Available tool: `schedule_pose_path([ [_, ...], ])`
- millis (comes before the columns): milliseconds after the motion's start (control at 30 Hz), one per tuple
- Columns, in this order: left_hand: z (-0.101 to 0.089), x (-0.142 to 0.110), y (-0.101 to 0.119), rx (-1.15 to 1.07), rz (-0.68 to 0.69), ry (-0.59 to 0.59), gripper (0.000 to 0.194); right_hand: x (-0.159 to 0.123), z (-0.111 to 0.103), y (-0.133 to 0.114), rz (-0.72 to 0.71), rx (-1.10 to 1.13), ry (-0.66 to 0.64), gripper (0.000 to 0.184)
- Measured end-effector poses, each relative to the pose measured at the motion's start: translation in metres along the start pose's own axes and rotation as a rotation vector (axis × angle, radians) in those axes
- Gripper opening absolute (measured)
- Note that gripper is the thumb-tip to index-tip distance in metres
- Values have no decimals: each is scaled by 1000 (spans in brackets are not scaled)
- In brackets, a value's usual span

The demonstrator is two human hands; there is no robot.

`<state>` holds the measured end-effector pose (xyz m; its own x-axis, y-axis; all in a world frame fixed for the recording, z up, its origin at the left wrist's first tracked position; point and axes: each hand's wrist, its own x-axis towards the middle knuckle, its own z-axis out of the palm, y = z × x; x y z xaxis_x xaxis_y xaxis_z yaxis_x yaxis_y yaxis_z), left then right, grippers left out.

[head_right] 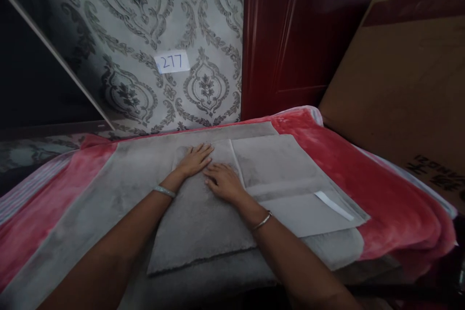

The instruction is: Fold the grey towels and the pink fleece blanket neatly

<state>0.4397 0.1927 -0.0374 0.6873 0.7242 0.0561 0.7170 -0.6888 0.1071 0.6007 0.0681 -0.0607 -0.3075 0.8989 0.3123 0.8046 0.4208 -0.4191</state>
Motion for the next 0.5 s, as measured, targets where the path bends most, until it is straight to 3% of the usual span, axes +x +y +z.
schedule_pose_path([
  [100,-2,1,2,-6,-15,1,62,0,-2,3,40,87,31,37],
  [233,-3,0,4,-5,-20,-4,62,12,-14,9,132,181,44,46],
  [400,-1,-1,6,22,-15,3,63,51,-36,22,207,-57,19,57],
  [500,-1,0,7,15,-32,-7,63,61,-33,35,319,-198,-59,63],
])
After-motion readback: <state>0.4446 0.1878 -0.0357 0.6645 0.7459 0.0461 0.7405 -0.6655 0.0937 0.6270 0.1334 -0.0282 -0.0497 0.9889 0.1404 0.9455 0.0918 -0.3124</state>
